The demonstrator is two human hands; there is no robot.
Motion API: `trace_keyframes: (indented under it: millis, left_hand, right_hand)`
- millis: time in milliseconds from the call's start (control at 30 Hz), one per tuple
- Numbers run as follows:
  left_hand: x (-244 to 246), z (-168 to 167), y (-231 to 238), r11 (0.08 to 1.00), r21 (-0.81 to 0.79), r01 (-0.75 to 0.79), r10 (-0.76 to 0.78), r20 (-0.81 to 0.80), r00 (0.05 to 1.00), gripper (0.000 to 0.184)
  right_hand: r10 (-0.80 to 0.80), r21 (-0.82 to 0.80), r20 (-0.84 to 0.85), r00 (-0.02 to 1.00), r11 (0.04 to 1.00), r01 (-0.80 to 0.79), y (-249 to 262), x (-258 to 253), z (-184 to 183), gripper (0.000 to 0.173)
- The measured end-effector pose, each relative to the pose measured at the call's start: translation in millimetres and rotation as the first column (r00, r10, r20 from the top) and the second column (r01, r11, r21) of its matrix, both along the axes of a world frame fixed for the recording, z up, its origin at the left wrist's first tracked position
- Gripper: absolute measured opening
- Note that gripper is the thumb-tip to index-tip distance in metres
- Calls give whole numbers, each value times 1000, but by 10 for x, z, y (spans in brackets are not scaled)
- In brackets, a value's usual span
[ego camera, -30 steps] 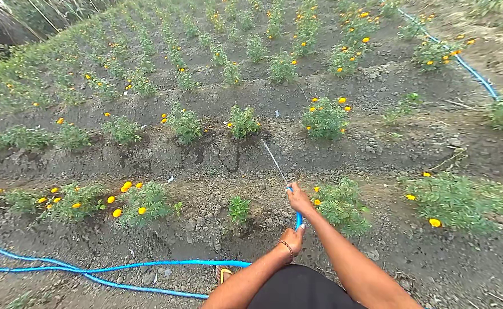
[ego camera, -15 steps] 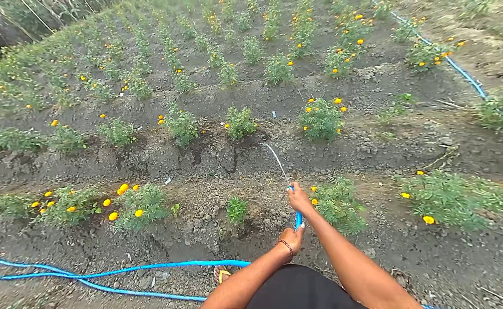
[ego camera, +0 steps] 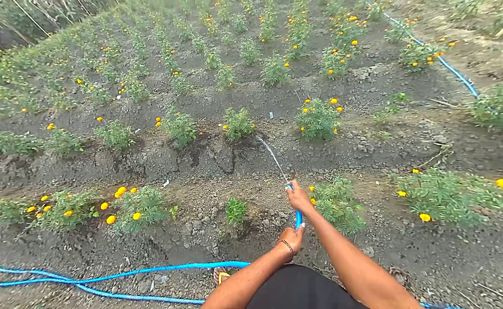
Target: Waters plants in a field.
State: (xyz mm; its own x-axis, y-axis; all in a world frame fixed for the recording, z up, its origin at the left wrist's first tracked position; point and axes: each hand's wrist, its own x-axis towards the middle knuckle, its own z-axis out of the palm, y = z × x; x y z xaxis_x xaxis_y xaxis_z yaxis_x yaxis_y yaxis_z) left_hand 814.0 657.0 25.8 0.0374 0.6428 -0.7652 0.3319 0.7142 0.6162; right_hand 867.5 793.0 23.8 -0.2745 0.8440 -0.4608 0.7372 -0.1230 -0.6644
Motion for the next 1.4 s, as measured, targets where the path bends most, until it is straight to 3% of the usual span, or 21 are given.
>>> trace_keyframes:
  millis: [667, 933, 1400]
  left_hand:
    - [32, -44, 10, 1000, -22, -10, 11, 47, 999, 61]
    - [-59, -31, -44, 997, -28, -78, 79, 53, 995, 60]
    - [-213, -37, -56, 993, -3, -118, 118, 27, 993, 61]
  right_hand:
    - [-22, 8, 14, 1000, 1000, 22, 11, 60, -55, 35]
    - [79, -19, 25, 997, 997, -79, -18, -127, -20, 37]
    - [57, 39, -19, 998, 998, -56, -18, -328, 10, 36]
